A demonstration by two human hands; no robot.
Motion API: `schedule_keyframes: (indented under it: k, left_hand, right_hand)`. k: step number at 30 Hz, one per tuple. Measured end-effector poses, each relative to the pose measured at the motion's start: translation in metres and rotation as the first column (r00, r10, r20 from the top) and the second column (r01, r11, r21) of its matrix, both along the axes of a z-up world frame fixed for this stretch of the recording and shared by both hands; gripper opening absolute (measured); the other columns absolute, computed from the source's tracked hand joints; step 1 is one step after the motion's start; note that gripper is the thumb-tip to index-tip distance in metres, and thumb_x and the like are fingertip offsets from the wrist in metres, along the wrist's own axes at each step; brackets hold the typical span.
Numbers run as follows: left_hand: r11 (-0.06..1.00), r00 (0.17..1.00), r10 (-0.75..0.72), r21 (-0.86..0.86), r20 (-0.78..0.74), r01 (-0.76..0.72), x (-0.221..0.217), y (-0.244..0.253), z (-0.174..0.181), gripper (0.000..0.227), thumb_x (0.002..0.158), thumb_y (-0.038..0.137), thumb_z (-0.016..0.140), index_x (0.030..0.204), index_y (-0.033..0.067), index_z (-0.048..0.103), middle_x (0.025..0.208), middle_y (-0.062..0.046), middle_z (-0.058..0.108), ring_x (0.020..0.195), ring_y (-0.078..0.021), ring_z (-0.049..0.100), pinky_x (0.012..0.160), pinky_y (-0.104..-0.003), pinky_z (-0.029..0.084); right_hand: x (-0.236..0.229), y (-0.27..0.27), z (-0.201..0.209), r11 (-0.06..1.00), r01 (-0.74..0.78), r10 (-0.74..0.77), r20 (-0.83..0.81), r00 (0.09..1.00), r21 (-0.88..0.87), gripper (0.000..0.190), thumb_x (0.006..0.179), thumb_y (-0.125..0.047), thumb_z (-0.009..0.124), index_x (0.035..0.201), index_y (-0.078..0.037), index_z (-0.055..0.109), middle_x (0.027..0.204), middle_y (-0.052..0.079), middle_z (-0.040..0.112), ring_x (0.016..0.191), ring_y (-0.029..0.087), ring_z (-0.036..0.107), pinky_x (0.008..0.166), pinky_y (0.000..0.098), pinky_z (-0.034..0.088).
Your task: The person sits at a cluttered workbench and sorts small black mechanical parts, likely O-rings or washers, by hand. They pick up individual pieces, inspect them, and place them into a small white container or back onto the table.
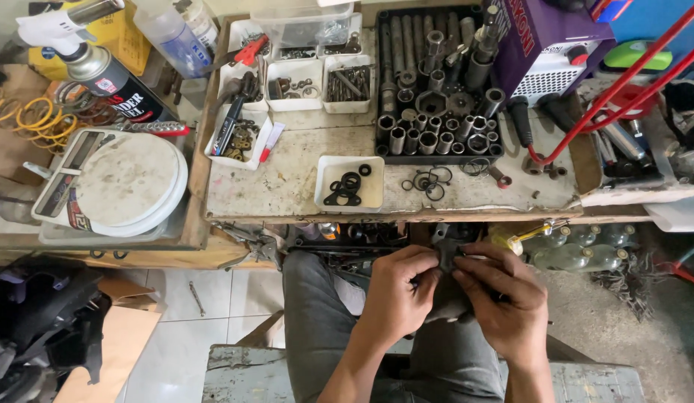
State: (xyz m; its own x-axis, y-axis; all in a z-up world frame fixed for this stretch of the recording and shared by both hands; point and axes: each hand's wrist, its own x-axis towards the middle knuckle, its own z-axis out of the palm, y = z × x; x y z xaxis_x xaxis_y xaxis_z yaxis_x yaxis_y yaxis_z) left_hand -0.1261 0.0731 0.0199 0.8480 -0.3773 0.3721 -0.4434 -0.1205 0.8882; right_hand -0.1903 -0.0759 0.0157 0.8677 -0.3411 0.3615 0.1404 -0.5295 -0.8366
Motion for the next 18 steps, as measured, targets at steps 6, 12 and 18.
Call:
schedule_keyframes:
  k: [6,12,18]
  left_hand:
    - [0.998,0.999,0.035,0.057,-0.032,-0.033,-0.006,-0.002,0.009,0.014,0.078,-0.007,0.067,0.090,-0.0021,0.072,0.078,-0.011,0.070,0.053,-0.0225,0.059,0.050,-0.033,0.048]
    - [0.999,0.999,0.020,0.047,-0.036,-0.018,-0.005,0.001,0.011,0.008,0.077,-0.004,0.067,0.084,-0.0033,0.071,0.076,-0.014,0.072,0.054,-0.0260,0.060,0.052,-0.035,0.047]
    - [0.983,0.976,0.121,-0.115,-0.181,-0.143,-0.009,-0.007,0.008,0.014,0.080,-0.004,0.073,0.092,-0.0086,0.077,0.077,-0.014,0.078,0.047,-0.0099,0.057,0.040,-0.021,0.043]
  right_hand:
    - [-0.001,0.000,0.000,1.000,-0.028,0.028,-0.039,0.999,-0.001,0.035,0.078,0.012,0.072,0.112,0.004,0.075,0.117,0.011,0.075,0.081,0.016,0.072,0.070,0.0229,0.057]
    - [0.002,0.000,0.011,0.999,-0.023,0.018,-0.122,0.992,-0.040,0.030,0.076,0.007,0.074,0.105,0.002,0.077,0.097,0.011,0.079,0.074,0.019,0.071,0.066,0.0278,0.054]
    - [0.003,-0.001,0.004,0.998,0.022,-0.013,-0.180,0.984,0.052,0.021,0.081,0.005,0.075,0.101,0.002,0.077,0.077,0.009,0.075,0.053,0.013,0.059,0.046,0.0256,0.046]
